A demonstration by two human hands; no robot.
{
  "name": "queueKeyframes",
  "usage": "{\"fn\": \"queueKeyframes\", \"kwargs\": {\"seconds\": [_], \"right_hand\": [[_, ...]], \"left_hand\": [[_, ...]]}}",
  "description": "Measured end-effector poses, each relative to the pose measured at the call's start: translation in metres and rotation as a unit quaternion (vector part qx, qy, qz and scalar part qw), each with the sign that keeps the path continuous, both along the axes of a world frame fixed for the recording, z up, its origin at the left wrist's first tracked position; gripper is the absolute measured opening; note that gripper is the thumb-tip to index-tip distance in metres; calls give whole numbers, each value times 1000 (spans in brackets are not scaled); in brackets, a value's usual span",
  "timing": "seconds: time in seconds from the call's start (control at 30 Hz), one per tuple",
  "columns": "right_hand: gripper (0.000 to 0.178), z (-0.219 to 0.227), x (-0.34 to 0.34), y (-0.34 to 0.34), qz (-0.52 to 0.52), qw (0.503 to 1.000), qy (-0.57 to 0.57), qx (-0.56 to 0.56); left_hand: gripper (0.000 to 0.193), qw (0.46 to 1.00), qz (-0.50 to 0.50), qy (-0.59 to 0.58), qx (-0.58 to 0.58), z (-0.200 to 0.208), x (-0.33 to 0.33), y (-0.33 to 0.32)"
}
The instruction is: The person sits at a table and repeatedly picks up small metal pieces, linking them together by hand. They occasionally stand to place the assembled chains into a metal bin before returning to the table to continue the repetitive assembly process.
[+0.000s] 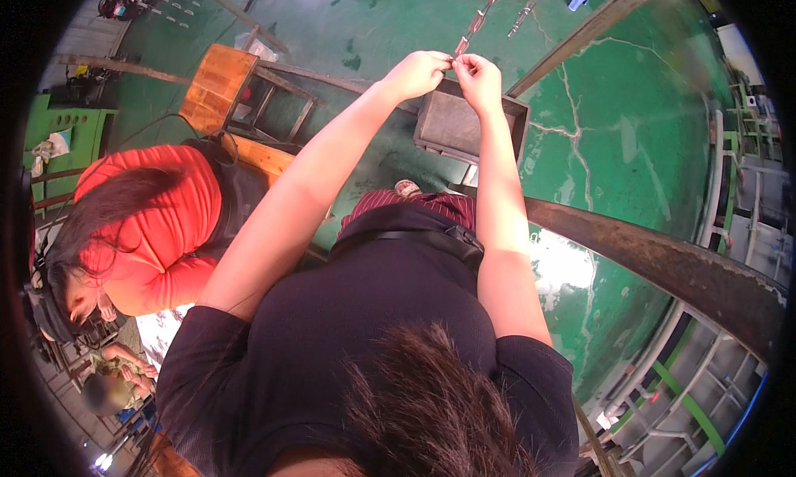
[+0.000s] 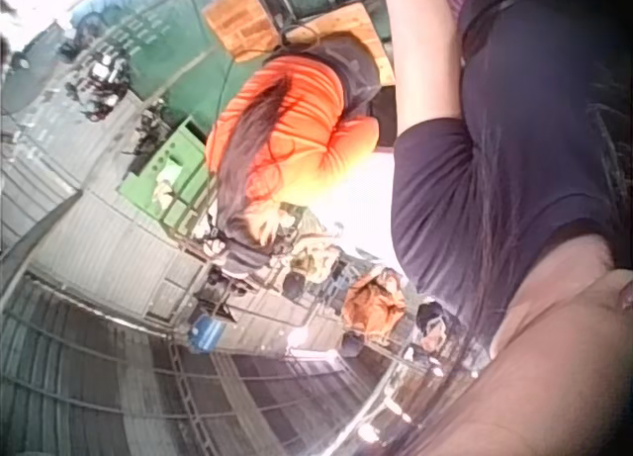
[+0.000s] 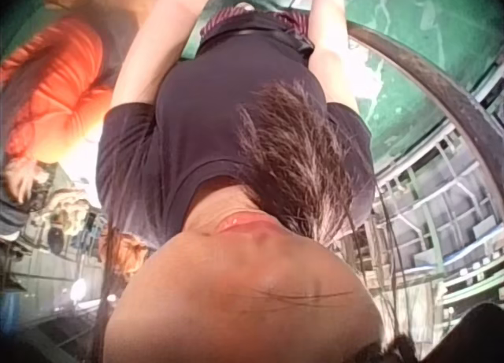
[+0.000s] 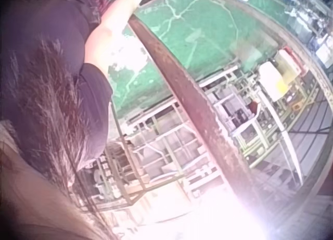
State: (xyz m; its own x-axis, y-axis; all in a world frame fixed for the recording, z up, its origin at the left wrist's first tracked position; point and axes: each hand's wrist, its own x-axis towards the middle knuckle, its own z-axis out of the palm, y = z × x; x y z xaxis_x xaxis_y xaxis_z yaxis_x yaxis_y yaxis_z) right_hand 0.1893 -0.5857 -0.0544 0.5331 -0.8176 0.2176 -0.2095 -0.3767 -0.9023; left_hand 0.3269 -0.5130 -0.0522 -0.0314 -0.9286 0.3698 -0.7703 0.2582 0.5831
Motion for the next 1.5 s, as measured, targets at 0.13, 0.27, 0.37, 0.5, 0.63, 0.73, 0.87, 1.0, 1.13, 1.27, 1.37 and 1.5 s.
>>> {"fn": "queueKeyframes", "kwargs": {"seconds": [0.13, 0.27, 0.37, 0.5, 0.63, 0.73, 0.87, 1.0, 1.13, 1.27, 1.37, 1.5], "right_hand": [[12, -6, 1, -1, -16, 1000, -13, 14], [14, -13, 0, 0, -60, 998, -27, 13], [14, -23, 1, -6, -101, 994, -39, -11], [13, -28, 0, -24, -158, 986, 4, -58], [12, -24, 1, -32, -175, 982, 13, -62], [11, -36, -2, -37, -172, 984, -39, -31], [10, -38, 0, -23, -156, 986, -57, 32], [9, -47, -4, -27, -159, 981, -103, 50], [21, -42, -8, -25, -173, 978, -111, 32], [45, -47, -8, -26, -193, 979, -66, 16], [57, -41, -10, -21, -240, 970, -24, -27], [63, -20, -13, -5, -263, 962, 48, -48]], "left_hand": [[31, 999, 40, 12, -5, -2, 2, 9], [33, 999, 27, -40, 6, 3, 2, 18], [34, 999, 22, -47, 6, -1, 1, 22], [37, 998, -29, -51, 29, 7, -7, 25], [40, 996, -38, -50, 55, 1, -12, 18], [40, 991, -51, -48, 115, 1, -16, 9], [38, 982, -54, 6, 178, -13, -11, 0], [37, 964, -58, 127, 225, -9, -12, 6], [37, 964, -53, 62, 254, -24, -4, 27], [33, 951, -90, 65, 290, -87, 12, 70], [33, 813, -198, -130, 532, -111, 3, 118], [33, 746, -150, -129, 636, -177, 10, 196]]}}
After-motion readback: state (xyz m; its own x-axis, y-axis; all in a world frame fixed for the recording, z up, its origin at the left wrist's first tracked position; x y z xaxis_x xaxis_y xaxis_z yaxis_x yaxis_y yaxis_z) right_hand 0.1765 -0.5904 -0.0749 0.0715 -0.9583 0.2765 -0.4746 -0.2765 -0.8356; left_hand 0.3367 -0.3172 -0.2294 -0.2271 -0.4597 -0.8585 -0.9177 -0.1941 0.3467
